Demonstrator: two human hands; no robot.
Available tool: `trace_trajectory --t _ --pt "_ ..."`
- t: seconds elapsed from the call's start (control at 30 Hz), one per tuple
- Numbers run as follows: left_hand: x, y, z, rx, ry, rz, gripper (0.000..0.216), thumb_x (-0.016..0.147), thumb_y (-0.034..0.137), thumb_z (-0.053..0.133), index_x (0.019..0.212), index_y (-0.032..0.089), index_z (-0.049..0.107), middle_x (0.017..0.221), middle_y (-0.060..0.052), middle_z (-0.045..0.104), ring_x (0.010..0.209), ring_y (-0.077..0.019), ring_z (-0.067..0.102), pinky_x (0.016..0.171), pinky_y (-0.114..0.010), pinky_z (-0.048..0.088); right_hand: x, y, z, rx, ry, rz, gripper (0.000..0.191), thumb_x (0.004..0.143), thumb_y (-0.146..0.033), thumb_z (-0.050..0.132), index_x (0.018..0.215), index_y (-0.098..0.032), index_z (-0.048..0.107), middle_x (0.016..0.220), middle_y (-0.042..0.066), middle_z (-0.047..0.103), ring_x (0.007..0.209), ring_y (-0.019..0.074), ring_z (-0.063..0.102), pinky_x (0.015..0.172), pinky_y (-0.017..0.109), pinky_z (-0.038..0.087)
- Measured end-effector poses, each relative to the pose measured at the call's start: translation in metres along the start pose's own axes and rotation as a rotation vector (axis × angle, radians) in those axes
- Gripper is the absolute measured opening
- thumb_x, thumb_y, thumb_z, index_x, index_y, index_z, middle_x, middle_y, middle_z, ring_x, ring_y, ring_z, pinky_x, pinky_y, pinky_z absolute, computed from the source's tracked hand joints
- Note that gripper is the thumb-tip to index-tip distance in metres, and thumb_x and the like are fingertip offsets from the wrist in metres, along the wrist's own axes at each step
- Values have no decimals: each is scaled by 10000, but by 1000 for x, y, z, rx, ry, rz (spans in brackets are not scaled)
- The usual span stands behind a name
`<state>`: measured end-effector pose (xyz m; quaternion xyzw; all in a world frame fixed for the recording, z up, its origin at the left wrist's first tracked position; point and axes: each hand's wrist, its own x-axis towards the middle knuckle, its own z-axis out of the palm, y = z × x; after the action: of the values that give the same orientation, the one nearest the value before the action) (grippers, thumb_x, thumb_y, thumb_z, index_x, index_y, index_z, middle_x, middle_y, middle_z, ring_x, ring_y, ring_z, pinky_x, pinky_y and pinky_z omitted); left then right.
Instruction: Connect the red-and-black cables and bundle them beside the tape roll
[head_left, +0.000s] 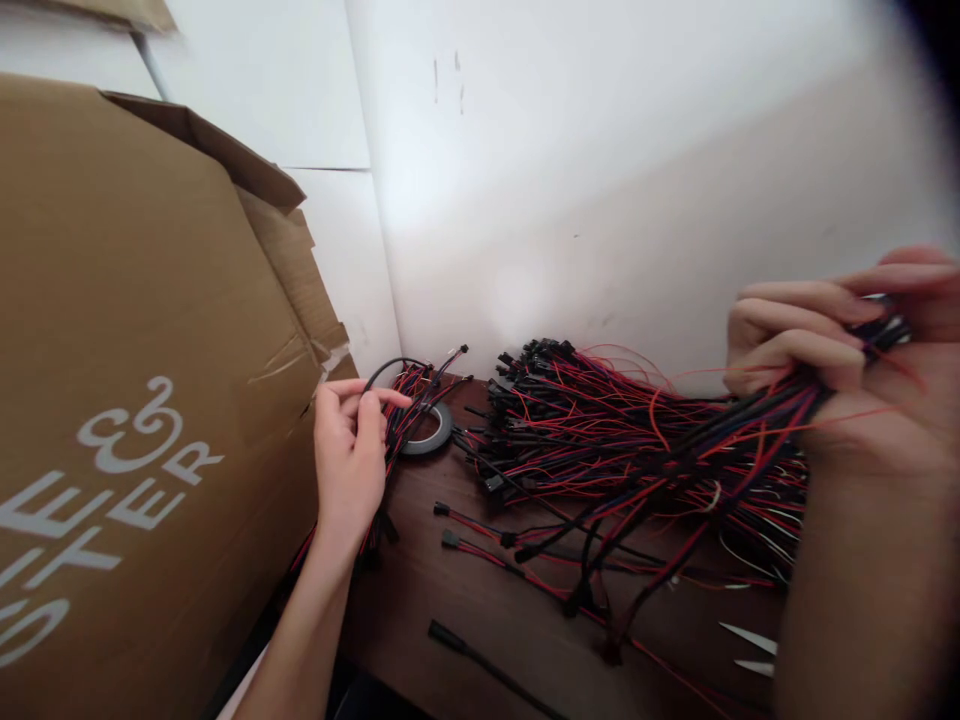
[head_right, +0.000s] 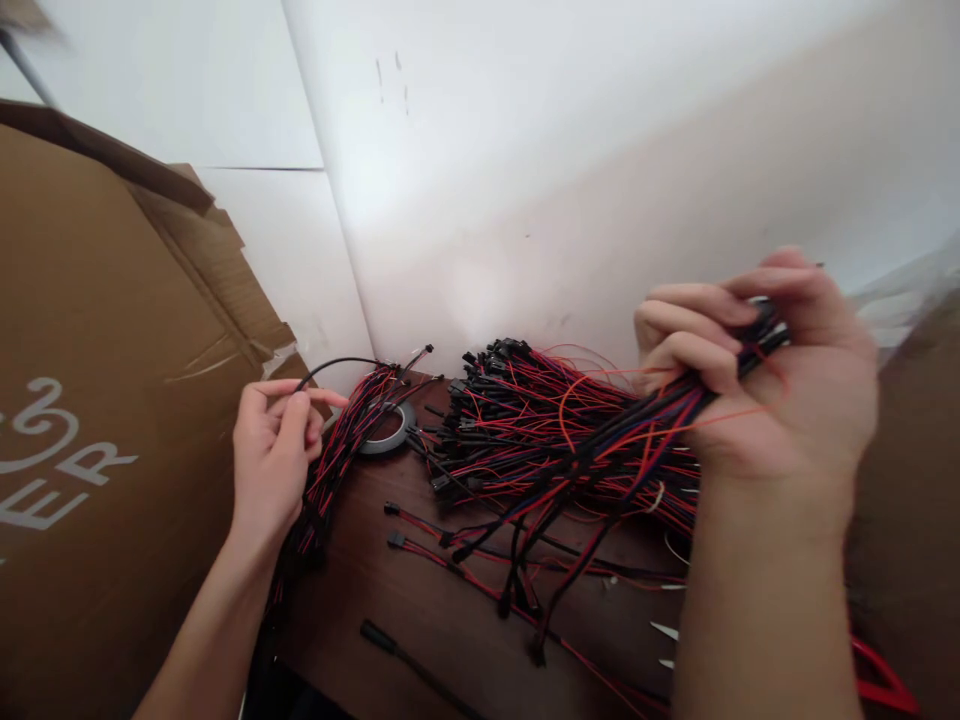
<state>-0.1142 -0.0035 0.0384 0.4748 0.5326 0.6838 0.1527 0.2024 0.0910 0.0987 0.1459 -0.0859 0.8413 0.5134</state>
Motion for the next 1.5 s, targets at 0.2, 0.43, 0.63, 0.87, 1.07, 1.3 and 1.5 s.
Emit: trace_trajectory --t 0.2,0.43,0.63,0.87,1.07,1.3,1.5 --pt "32 37 7 -213 -12 152 127 884 215 543 896 243 420 950 -67 743 617 -120 560 387 -168 327 8 29 0 -437 81 -6 166 766 -77 641 654 -164 557 565 -71 339 439 6 254 312 78 125" --pt "59 26 15 -104 -59 157 127 828 202 560 847 235 439 975 -65 751 813 -168 677 484 -211 430 12 62 3 -830 142 -45 212 746 -160 659 603 -172 503 544 -82 254 443 5 227 336 113 126" --pt "32 0 -22 750 -647 -173 130 732 319 611 725 192 585 723 -42 723 686 -214 660 626 -298 463 13 55 0 -842 133 -70 218 735 -182 678 601 -182 506 530 -73 261 452 22 222 342 148 127" --pt "45 -15 -12 954 -615 -126 412 898 512 466 878 185 715 934 -121 734 927 -286 669 826 -369 476 11 59 3 -671 238 -133 238 648 -87 694 598 -164 474 499 -94 270 437 0 229 327 119 122" --pt "45 -67 24 961 -453 -178 46 758 216 663 734 177 664 914 -137 706 1004 -334 651 885 -445 474 11 56 2 -740 187 -126 265 636 -92 727 578 -172 481 499 -89 280 437 6 254 324 126 156" --pt "52 -59 25 581 -328 -182 65 845 221 478 792 187 494 923 -111 709 918 -246 682 810 -396 538 9 59 5 -807 210 -130 223 761 -119 627 596 -184 492 528 -64 274 460 23 248 363 135 216" --pt "24 15 22 -192 -519 -298 186 867 298 577 847 194 423 1005 -84 733 831 -197 721 714 -333 589 17 76 2 -1003 214 -34 120 810 -262 641 696 -226 642 592 -20 388 499 66 273 356 194 210"
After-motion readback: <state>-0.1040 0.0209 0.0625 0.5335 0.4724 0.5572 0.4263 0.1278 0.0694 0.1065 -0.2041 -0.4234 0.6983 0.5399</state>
